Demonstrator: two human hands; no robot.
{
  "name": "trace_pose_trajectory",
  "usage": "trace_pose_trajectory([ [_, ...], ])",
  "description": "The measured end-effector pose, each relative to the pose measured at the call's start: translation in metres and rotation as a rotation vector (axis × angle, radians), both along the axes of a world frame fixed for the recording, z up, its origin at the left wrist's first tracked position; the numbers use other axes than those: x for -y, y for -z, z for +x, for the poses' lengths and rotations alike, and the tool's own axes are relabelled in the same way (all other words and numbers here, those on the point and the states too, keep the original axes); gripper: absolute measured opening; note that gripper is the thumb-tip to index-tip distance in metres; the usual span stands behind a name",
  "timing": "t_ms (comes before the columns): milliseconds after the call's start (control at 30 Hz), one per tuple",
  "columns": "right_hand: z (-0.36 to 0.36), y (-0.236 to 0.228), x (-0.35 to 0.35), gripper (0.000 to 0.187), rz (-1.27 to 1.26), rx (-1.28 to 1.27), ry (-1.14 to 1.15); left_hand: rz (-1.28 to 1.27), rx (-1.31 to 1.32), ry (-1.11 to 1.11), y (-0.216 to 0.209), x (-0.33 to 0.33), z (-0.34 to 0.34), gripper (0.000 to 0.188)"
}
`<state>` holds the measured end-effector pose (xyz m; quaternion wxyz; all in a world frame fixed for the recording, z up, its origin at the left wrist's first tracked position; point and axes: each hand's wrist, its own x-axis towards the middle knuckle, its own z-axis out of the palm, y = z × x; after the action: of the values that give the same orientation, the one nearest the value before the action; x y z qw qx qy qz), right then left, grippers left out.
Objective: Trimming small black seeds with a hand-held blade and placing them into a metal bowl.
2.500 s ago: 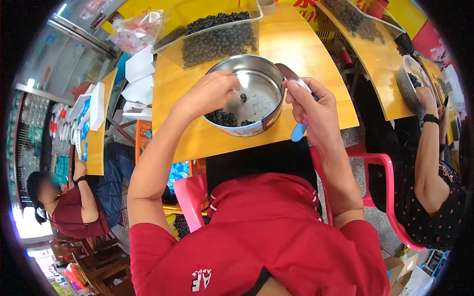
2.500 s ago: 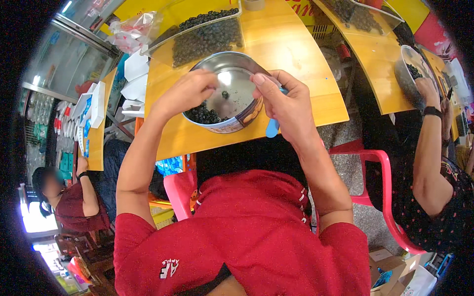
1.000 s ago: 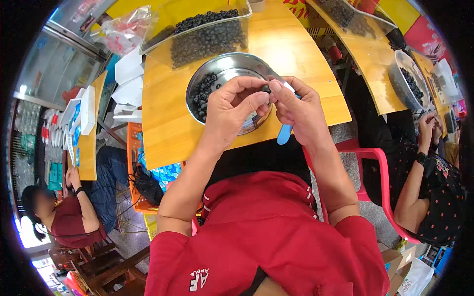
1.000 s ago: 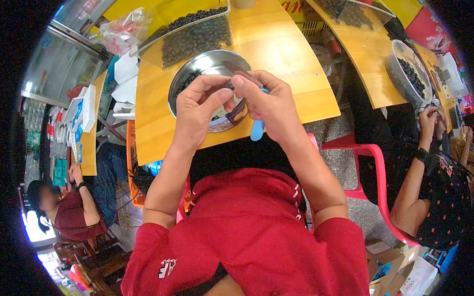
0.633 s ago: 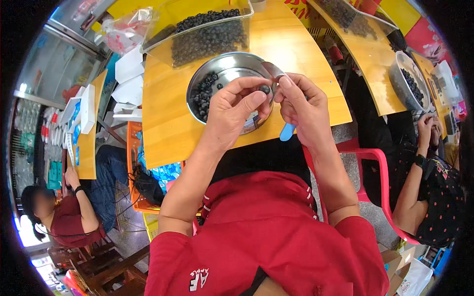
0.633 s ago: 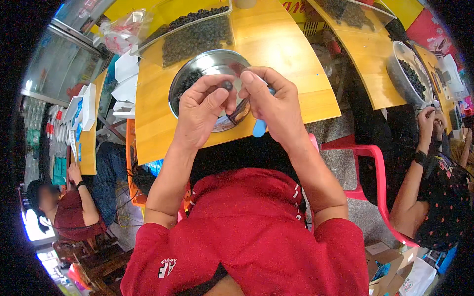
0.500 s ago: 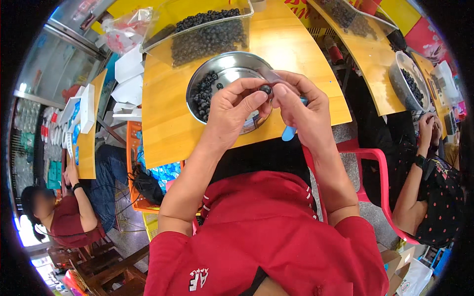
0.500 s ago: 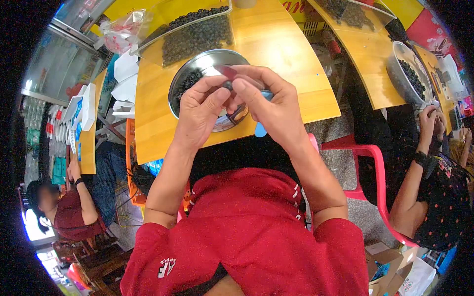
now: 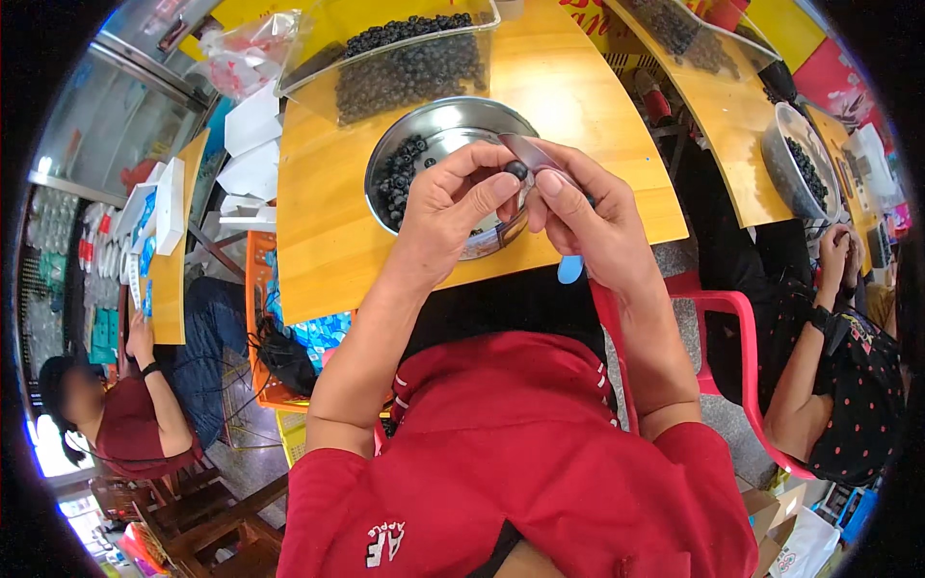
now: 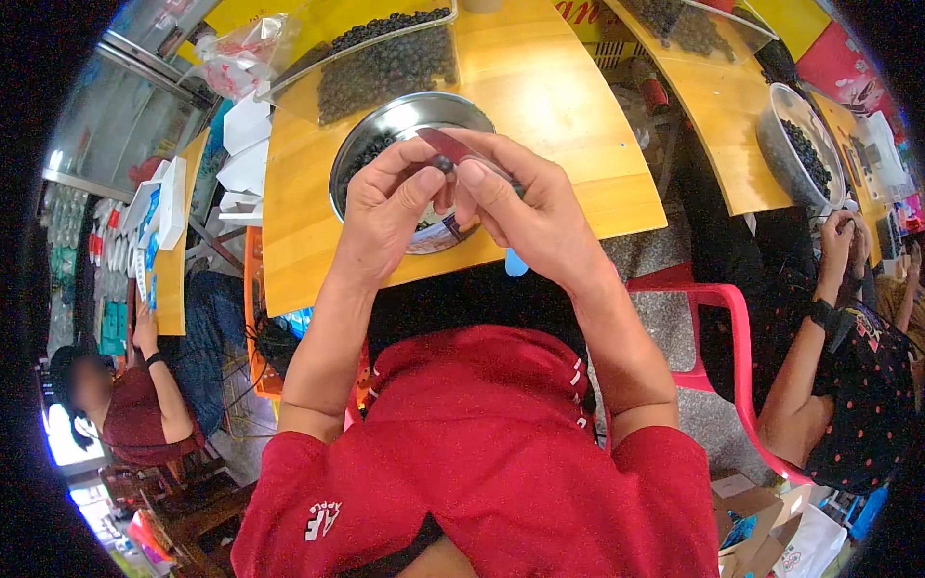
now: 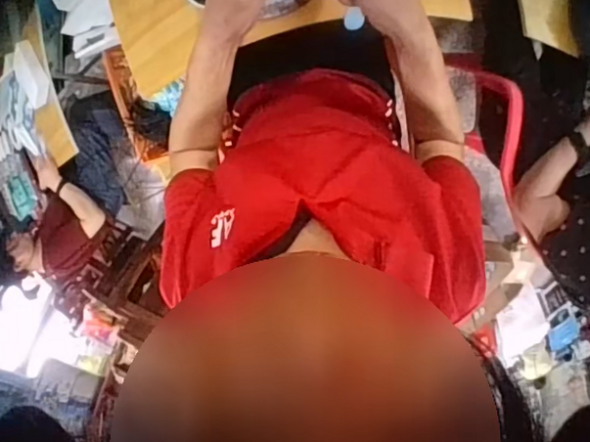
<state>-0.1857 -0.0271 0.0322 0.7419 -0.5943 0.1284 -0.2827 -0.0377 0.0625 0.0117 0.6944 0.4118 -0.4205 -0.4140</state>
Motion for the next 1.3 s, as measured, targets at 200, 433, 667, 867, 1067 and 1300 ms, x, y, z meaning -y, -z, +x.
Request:
trace_pose_trajectory([
  [200,-0.001,-0.001,-0.001,0.037,-0.079,-0.049,0.006,0.006,0.110,0.004,-0.003,-0.002,0.005,0.014],
  [433,-0.002,0.003,0.004,0.034,-0.093,-0.074,0.003,-0.051,0.145,0.019,-0.004,-0.002,0.009,0.015],
  [667,-0.005,-0.001,0.005,0.035,-0.066,-0.070,-0.057,0.018,0.116,0.041,-0.003,-0.006,0.010,0.015],
  [867,-0.004,0.006,0.007,0.032,-0.121,-0.125,-0.025,0.036,0.253,-0.034,-0.009,-0.006,0.008,0.016],
  [1067,0.004,0.012,0.007,0.028,-0.050,-0.067,0.071,0.068,0.073,0.030,-0.007,0.001,0.014,0.019],
  [1300,-0.002,0.007,0.021,0.029,0.032,-0.024,0.304,0.121,0.590,-0.395,-0.056,0.038,0.121,0.033],
])
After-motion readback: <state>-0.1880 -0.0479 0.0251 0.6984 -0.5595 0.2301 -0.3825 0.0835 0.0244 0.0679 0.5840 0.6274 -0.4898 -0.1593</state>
